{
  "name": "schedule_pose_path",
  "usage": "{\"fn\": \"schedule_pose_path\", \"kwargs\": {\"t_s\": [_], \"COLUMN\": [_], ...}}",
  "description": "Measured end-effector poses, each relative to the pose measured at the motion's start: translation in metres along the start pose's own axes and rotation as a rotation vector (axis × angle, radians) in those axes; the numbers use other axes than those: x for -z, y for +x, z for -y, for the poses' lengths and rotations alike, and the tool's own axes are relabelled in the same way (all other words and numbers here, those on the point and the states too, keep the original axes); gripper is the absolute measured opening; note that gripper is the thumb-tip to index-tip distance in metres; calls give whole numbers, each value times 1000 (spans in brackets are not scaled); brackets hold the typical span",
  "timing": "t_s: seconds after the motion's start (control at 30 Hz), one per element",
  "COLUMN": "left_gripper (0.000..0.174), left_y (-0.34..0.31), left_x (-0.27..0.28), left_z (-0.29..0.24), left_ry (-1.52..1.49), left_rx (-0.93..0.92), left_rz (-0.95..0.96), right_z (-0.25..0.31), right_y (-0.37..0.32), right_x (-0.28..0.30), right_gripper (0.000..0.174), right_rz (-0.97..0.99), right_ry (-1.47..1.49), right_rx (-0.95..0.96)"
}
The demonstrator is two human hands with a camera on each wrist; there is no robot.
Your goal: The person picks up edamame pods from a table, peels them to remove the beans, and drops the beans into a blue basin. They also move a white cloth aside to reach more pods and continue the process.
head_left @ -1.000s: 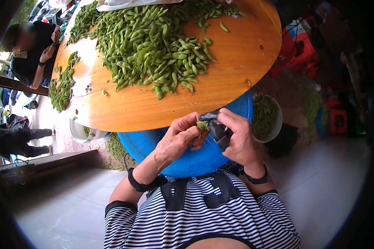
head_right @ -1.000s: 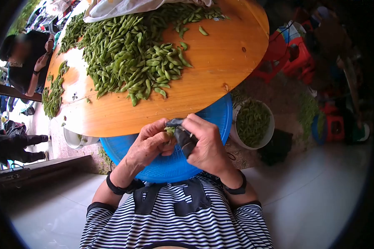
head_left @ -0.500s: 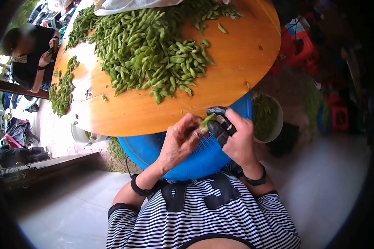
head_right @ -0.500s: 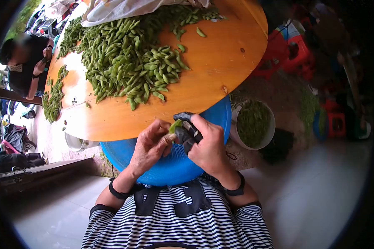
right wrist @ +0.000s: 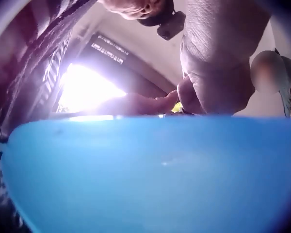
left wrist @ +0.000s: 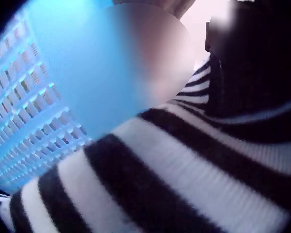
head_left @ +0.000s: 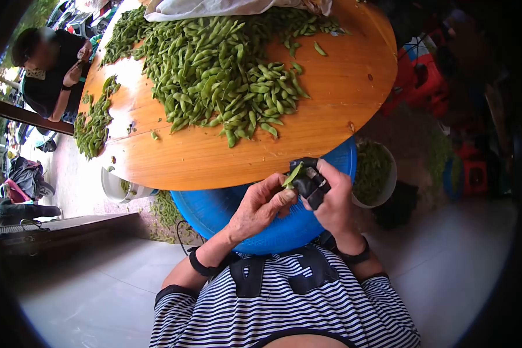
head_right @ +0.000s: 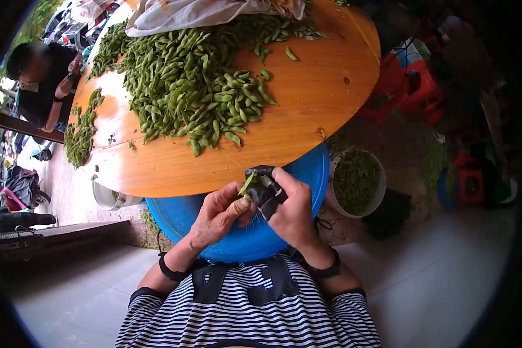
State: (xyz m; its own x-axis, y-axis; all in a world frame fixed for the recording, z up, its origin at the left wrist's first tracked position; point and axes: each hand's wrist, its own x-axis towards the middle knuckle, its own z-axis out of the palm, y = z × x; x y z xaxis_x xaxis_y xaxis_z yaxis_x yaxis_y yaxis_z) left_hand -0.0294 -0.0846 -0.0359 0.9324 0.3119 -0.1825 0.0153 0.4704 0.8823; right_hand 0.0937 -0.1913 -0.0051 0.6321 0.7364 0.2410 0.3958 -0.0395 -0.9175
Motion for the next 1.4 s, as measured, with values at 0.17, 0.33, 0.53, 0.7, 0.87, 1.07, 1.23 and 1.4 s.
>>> {"fn": "schedule_pose_path", "kwargs": {"t_s": [0.17, 0.33, 0.53, 0.7, 0.87, 1.07, 1.23, 1.4], "left_gripper": [20, 14, 14, 18, 21, 13, 19, 21], "left_y": [-1, 1, 0, 11, 47, 43, 19, 19], "left_x": [6, 7, 21, 32, 69, 53, 43, 14], "left_z": [-2, -14, -42, -76, -77, -79, -64, -54], "left_ry": [123, 56, 1003, 1030, 1568, 1245, 217, 24], "left_rx": [39, 109, -349, -261, -588, -598, -41, 83], "left_rz": [-38, 25, 410, 3, -257, -293, -165, -188], "right_z": [-16, -15, -16, -43, -37, -33, -65, -32], "right_y": [3, 3, -6, -13, -12, 12, 2, 3], "right_x": [4, 7, 82, 156, 159, 122, 145, 124], "right_gripper": [25, 66, 40, 25, 31, 27, 31, 27], "right_rz": [173, 198, -91, -47, -206, -108, -64, -128], "right_ry": [834, 873, 186, -968, -980, -897, -1077, -894], "right_rx": [-516, -450, -422, -389, -321, -227, -337, -203]}}
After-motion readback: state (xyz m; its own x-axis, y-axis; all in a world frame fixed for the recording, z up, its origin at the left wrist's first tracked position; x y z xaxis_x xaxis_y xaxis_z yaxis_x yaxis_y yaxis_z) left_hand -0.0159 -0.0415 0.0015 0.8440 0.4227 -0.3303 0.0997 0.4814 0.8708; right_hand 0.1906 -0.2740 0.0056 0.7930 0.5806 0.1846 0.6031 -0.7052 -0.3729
